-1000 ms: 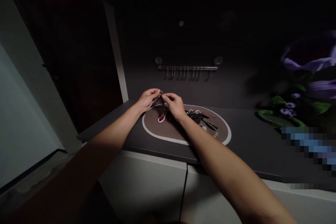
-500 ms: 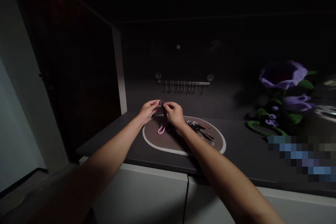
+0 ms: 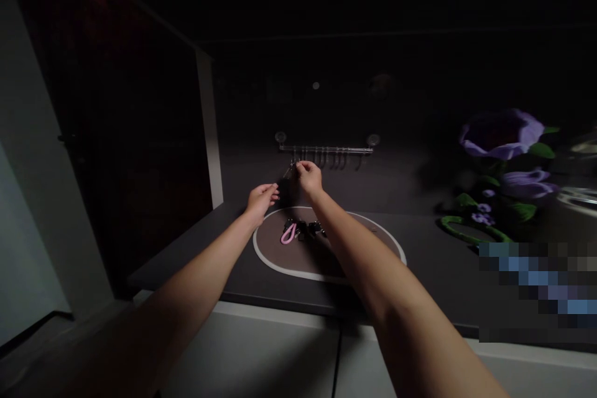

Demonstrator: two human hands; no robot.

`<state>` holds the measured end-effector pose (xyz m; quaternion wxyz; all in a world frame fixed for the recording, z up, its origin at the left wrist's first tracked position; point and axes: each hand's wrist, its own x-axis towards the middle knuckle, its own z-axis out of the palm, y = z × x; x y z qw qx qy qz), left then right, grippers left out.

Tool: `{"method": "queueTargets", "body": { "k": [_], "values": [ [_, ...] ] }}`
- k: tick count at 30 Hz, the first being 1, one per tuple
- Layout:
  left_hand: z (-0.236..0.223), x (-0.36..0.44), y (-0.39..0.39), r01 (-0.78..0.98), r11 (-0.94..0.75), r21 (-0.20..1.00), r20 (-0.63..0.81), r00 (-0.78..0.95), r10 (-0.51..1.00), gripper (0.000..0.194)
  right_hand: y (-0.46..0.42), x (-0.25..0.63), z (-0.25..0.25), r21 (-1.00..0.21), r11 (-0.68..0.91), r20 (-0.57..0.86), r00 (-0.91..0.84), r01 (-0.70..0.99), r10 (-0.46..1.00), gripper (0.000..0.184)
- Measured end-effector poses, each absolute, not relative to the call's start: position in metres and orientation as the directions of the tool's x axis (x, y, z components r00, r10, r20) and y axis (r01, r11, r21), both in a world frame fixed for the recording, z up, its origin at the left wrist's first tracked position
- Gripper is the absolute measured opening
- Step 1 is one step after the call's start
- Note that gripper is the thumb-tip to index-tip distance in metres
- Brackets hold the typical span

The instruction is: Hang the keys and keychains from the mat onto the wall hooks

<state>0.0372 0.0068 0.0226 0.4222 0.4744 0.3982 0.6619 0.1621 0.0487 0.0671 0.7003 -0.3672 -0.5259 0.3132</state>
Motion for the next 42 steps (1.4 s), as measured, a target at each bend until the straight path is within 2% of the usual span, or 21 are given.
{"method": "queueTargets", "body": {
  "k": [8,17,22,27,34,39,42],
  "values": [
    [0.023,0.036,0.009,-0.198,-0.309,0.930,0.267,-0.213,0.940,0.006,0.066,0.144,0.073,-0.875,0.432,0.357,0.313,-0.217,0.880,0.007],
    [0.022,0.036,0.011,-0.139,-0.263,0.955,0.217,-0.276,0.936,0.010,0.064,0.142,0.067,-0.878,0.372,0.263,0.347,-0.301,0.900,0.003],
    [0.020,0.035,0.012,-0.091,-0.237,0.967,0.204,-0.274,0.940,0.014,0.073,0.144,0.059,-0.909,0.349,0.252,0.367,-0.227,0.895,0.003],
    [0.018,0.035,0.012,-0.064,-0.201,0.977,0.179,-0.258,0.950,0.015,0.085,0.151,0.053,-0.921,0.386,0.341,0.358,-0.060,0.869,0.011],
    [0.018,0.036,0.006,-0.039,-0.176,0.984,0.163,-0.220,0.962,0.014,0.073,0.157,0.054,-0.929,0.366,0.341,0.261,-0.051,0.903,0.009],
    [0.019,0.037,0.002,-0.001,-0.169,0.986,0.167,-0.146,0.975,0.011,0.045,0.165,0.058,-0.939,0.343,0.338,0.160,-0.002,0.927,0.021],
    [0.017,0.037,0.001,0.055,-0.161,0.985,0.165,-0.079,0.983,0.010,0.023,0.172,0.057,-0.945,0.327,0.324,0.125,-0.007,0.938,0.022]
  ]
}}
